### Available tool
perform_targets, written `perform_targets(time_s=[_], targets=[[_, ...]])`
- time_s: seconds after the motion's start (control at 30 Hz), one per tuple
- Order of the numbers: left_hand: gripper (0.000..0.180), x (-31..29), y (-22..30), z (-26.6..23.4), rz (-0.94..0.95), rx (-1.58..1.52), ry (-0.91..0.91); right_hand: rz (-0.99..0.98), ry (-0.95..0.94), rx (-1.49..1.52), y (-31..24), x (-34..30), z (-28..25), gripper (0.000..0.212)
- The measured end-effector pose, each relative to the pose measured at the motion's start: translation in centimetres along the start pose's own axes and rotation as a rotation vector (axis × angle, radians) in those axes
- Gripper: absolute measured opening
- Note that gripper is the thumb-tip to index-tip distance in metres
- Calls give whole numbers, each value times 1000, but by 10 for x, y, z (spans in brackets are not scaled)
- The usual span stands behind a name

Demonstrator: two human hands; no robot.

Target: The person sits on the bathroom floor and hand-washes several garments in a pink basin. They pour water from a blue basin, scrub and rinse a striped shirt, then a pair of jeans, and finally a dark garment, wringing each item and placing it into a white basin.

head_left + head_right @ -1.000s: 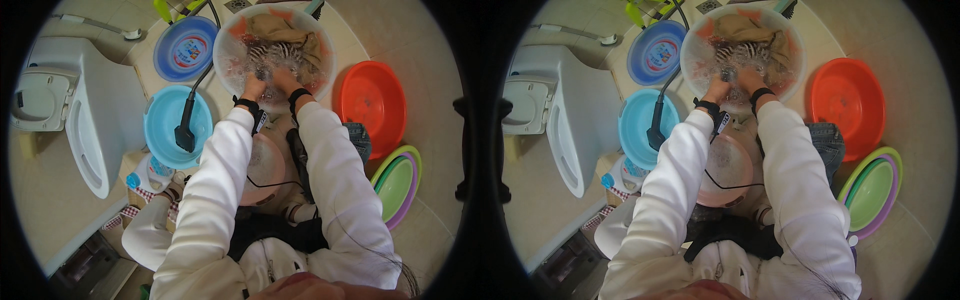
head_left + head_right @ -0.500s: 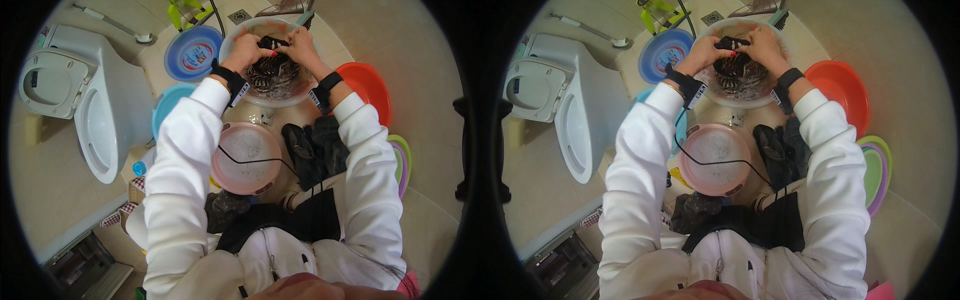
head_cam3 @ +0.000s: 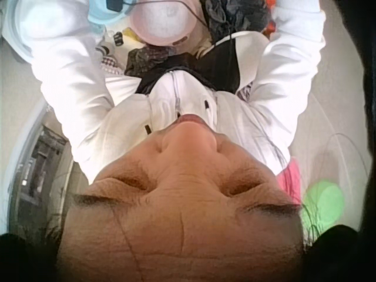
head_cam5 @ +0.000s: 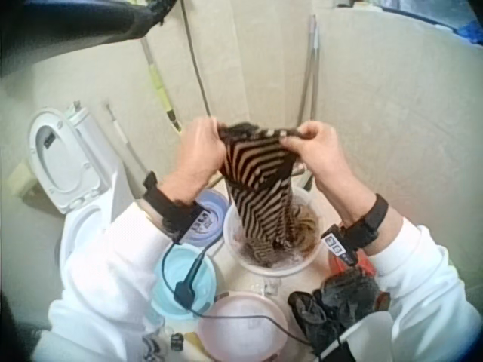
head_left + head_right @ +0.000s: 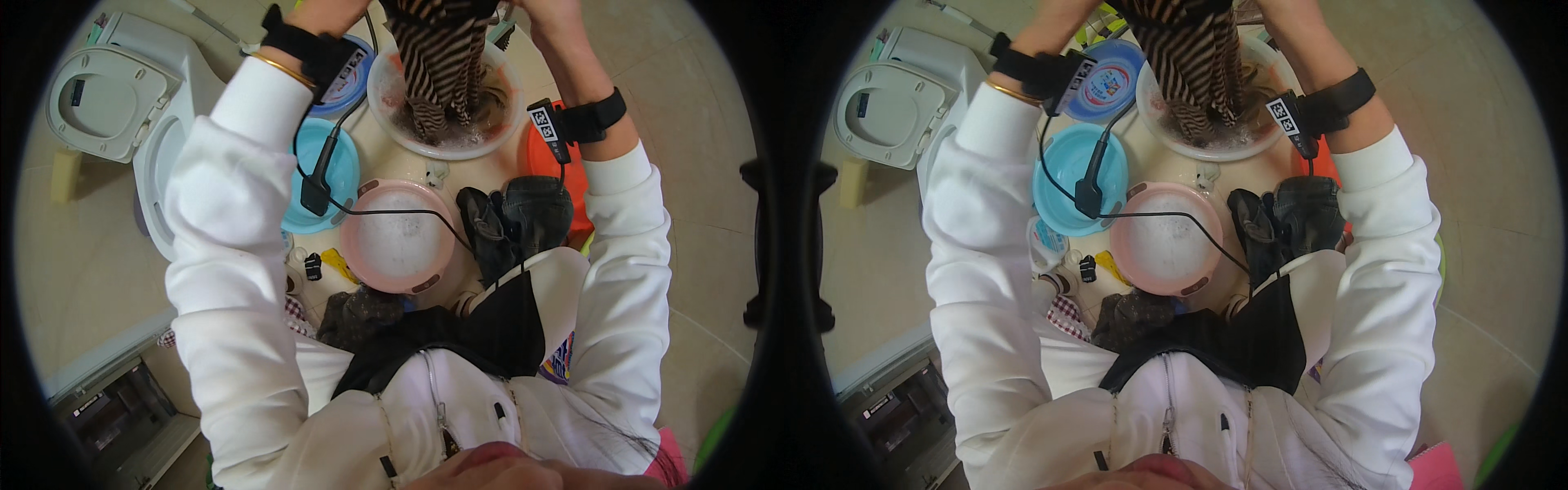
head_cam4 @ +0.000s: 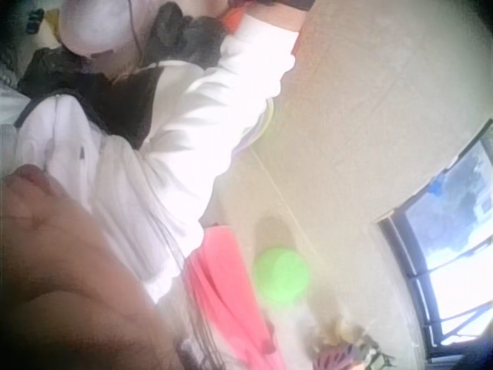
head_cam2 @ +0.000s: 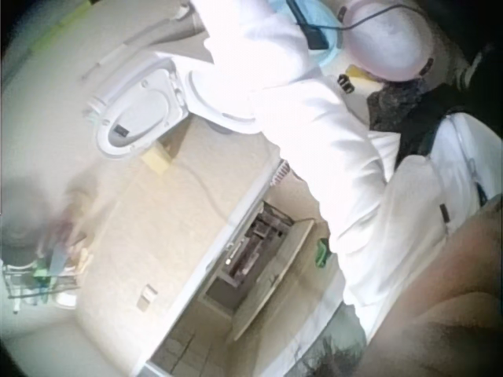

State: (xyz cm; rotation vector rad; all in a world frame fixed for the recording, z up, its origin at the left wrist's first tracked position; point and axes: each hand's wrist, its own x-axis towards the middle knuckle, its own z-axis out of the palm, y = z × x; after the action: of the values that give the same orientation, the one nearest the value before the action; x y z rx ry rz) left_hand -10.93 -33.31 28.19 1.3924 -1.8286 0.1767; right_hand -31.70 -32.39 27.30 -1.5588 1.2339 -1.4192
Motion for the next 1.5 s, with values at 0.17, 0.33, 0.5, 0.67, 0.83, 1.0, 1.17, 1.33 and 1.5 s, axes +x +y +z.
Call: perform_targets(time_s=[0.17, 0.33, 0.5, 0.67, 0.83, 1.0, 1.17, 1.33, 1.5], targets=[[16, -7, -33, -2, 73, -123, 187, -147, 108, 354, -11, 8, 3, 9], [27, -122, -69, 69, -665, -579, -376, -221, 235, -33, 59, 6, 9, 10], [20, -157, -102, 127, -936, -1018, -374, -13, 87, -540, 187, -40, 15, 31], [23, -214, -123, 193, -659, -327, -531, 87, -275, -981, 269, -83, 17, 30], [66, -285, -98, 253, -520, -283, -779, -12, -655, -1120, 334, -129, 51, 42], [72, -308, -89, 284, -511, -8, -1160, 161, -809, -1157, 385, -151, 77, 35], [81, -321, -111, 310, -573, -78, -1203, 424, -1031, -1075, 416, -136, 94, 31], [57, -323, -126, 329, -432, -48, -1346, 207, -1175, -1248, 446, -131, 97, 30], [50, -319, -129, 309, -369, -176, -1183, 332, -953, -1060, 436, -135, 91, 38]])
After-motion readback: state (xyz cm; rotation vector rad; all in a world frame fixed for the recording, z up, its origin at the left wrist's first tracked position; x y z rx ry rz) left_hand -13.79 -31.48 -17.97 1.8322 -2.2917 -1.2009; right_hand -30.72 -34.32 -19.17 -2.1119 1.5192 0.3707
